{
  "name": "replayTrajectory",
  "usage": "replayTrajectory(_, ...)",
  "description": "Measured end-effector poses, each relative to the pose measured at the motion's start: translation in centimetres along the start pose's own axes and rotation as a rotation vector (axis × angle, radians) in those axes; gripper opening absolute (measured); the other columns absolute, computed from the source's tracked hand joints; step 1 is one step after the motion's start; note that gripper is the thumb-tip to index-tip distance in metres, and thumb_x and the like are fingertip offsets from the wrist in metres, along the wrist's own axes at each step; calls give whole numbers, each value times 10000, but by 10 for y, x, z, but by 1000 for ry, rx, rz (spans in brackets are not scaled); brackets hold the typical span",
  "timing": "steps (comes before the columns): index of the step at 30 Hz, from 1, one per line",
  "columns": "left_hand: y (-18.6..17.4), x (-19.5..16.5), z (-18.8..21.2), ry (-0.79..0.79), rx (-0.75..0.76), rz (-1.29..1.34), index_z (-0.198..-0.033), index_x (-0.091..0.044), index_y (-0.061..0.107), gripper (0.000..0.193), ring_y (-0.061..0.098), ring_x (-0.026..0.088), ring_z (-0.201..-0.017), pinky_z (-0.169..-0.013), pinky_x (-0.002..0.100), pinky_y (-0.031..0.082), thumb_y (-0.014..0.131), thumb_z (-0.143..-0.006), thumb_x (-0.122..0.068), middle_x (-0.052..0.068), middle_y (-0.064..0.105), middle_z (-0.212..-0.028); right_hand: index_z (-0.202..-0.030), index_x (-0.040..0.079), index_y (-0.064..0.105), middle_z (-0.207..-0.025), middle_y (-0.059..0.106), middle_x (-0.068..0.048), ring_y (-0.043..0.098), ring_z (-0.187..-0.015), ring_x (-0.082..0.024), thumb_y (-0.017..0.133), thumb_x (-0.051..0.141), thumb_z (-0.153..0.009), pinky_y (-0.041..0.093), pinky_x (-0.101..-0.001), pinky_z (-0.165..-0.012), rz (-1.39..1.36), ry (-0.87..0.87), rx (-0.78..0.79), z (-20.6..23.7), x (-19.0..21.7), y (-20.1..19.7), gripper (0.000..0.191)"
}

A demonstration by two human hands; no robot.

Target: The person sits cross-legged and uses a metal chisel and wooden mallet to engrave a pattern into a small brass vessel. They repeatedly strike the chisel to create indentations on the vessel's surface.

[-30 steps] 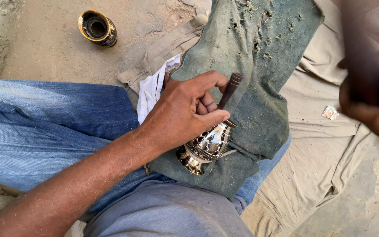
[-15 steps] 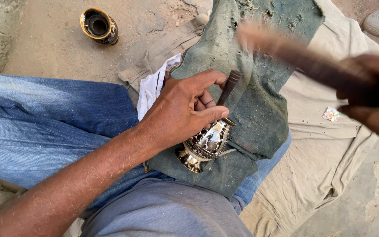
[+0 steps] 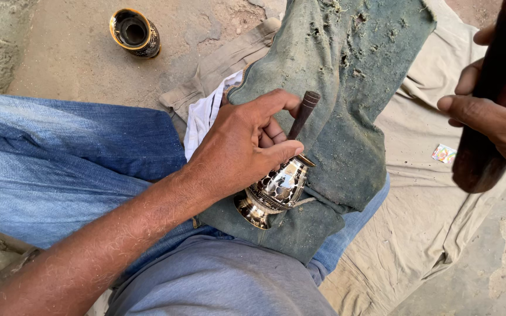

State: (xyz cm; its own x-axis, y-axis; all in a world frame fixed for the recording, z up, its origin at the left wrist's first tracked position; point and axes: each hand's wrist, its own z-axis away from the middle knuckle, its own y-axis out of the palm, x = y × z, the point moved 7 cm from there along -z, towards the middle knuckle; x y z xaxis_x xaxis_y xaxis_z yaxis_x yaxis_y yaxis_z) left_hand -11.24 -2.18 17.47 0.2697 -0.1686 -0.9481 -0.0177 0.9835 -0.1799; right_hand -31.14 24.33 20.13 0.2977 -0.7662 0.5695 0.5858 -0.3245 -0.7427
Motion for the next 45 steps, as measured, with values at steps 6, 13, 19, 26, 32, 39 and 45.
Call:
replayTrajectory(6, -1, 1, 1, -35, -7, 49, -1215, -96, 640, 348, 644, 17, -589, -478, 204, 517, 775, -894, -103, -21, 672, -677, -1283, -27, 597, -1010, 688, -134, 702, -948, -235, 739, -111, -700, 590, -394, -881, 211, -227, 99, -5, 28, 7, 607)
replayTrajectory(13, -4, -2, 6, 1, -86, -14, -1214, -91, 639, 372, 634, 17, -591, -485, 199, 521, 788, -873, -99, -21, 653, -686, -1242, -41, 636, -1020, 702, -189, 702, -912, -288, 813, -15, -807, 581, -427, -852, 265, -115, 146, -13, -18, 6, 471)
replayTrajectory(19, -1, 1, 7, -27, -45, 48, -1236, -77, 621, 362, 619, 23, -603, -479, 206, 495, 776, -910, -103, -13, 652, -679, -1257, -27, 614, -1011, 684, -203, 679, -876, -288, 814, 44, -935, 571, -433, -818, 234, 78, 9, -20, -14, -1, 386)
replayTrajectory(26, -1, 1, 8, 3, -65, 16, -1224, -82, 623, 360, 642, 29, -624, -493, 200, 534, 774, -898, -83, -11, 646, -697, -1126, -10, 692, -908, 718, -164, 741, -867, -261, 811, -25, -778, 615, -416, -822, 372, -250, 108, -15, 26, -1, 368)
replayTrajectory(32, -2, -3, 10, 83, -112, -15, -1188, -66, 612, 329, 657, 41, -637, -495, 204, 528, 784, -909, -88, -3, 646, -708, -1250, 8, 674, -977, 739, -171, 757, -881, -254, 794, 26, -772, 614, -423, -877, 448, -242, 224, 0, -30, 5, 493)
replayTrajectory(39, 1, -1, 16, 40, -85, 62, -1182, -57, 574, 313, 673, 47, -654, -494, 216, 526, 764, -937, -96, 9, 669, -741, -1248, -21, 639, -1080, 697, -192, 701, -991, -289, 801, 125, -984, 565, -429, -897, 247, 186, -29, -16, -154, -10, 342)
replayTrajectory(45, 3, 0, 14, 6, -110, 114, -1204, -45, 576, 336, 665, 49, -651, -505, 223, 525, 760, -927, -96, 11, 681, -737, -1143, -44, 655, -971, 704, -208, 713, -884, -285, 791, 33, -905, 592, -408, -813, 434, -3, -79, 6, -63, -18, 285)
